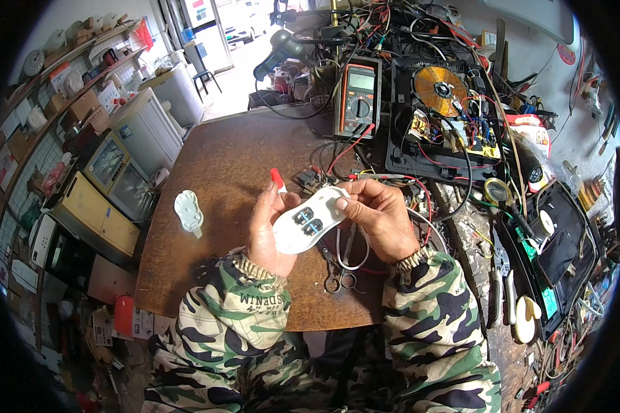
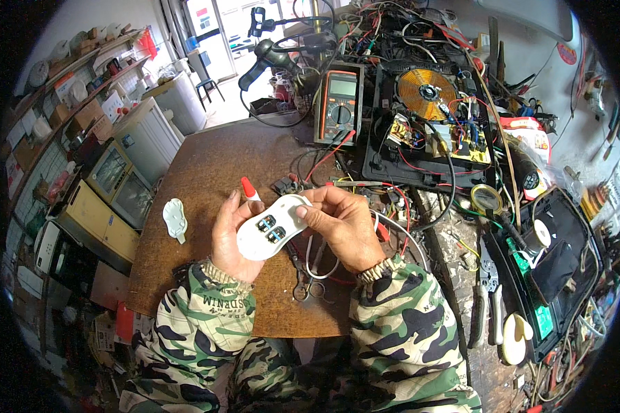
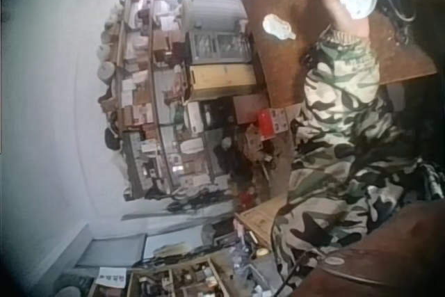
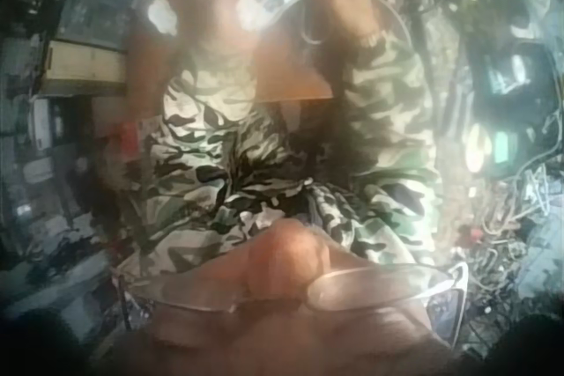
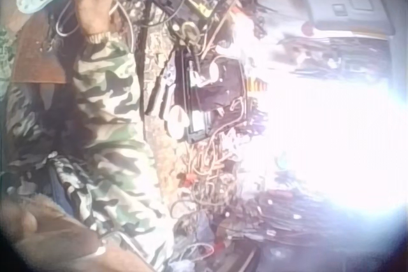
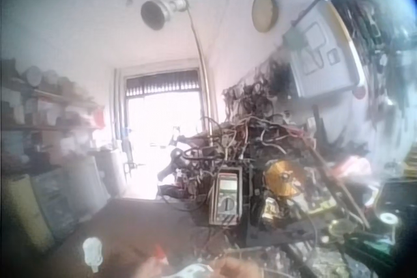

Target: The person applies glue to a white plastic shell, inserts small components, and then places a circuit board into the shell. The person handles the shell and board repeatedly while working at a cluttered electronics workbench.

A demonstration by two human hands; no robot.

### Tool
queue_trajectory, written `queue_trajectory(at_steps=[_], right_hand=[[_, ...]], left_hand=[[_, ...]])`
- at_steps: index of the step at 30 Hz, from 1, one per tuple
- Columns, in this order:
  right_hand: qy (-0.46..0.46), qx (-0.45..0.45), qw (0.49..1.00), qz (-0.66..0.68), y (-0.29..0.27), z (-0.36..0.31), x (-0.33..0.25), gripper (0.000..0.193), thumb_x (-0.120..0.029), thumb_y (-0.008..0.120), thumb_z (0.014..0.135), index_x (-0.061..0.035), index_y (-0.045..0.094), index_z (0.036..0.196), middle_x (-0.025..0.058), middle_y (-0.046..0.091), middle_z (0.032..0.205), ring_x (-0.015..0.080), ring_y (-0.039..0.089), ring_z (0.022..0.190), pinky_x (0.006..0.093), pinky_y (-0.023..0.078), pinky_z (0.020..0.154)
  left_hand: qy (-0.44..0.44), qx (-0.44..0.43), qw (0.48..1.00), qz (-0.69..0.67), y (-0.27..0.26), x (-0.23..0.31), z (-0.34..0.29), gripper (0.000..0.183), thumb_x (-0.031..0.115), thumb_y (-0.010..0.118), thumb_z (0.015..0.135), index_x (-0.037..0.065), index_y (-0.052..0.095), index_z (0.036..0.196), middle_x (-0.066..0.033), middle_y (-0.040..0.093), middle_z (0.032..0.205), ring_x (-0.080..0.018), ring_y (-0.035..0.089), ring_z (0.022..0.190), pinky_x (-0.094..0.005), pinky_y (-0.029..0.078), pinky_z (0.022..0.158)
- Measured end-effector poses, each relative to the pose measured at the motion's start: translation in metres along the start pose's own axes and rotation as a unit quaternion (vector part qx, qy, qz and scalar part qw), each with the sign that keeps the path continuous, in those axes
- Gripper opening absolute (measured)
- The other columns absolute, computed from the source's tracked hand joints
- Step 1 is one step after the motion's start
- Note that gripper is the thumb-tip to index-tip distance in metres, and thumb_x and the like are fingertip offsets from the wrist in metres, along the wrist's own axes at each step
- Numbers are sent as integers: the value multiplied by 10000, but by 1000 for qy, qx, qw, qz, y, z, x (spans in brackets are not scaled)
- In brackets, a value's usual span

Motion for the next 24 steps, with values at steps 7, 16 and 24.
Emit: queue_trajectory(at_steps=[7,16,24], right_hand=[[-4,-21,1000,5,3,1,1,200,-72,718,894,17,660,1063,55,714,929,97,652,798,240,533,663],[-9,-19,1000,20,4,0,1,171,-62,702,904,22,663,1048,59,712,927,98,651,799,242,532,685],[-38,34,998,22,-10,1,-4,138,-70,673,924,18,654,1029,65,694,954,119,661,825,266,556,706]], left_hand=[[41,39,998,-8,-5,5,2,384,471,559,962,105,564,847,-13,589,808,-165,620,776,-316,521,740],[35,-7,999,-4,0,7,1,375,459,547,972,139,494,785,-23,581,788,-161,625,768,-310,526,724],[-30,-9,999,17,8,-10,1,459,524,536,954,84,606,1064,-93,692,1061,-241,684,949,-422,580,744]])
Point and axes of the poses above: each hand's wrist, its own z-axis towards the middle knuckle, its own y-axis out of the palm, x = y × z, the point moved 10 cm from there along z, towards the middle knuckle
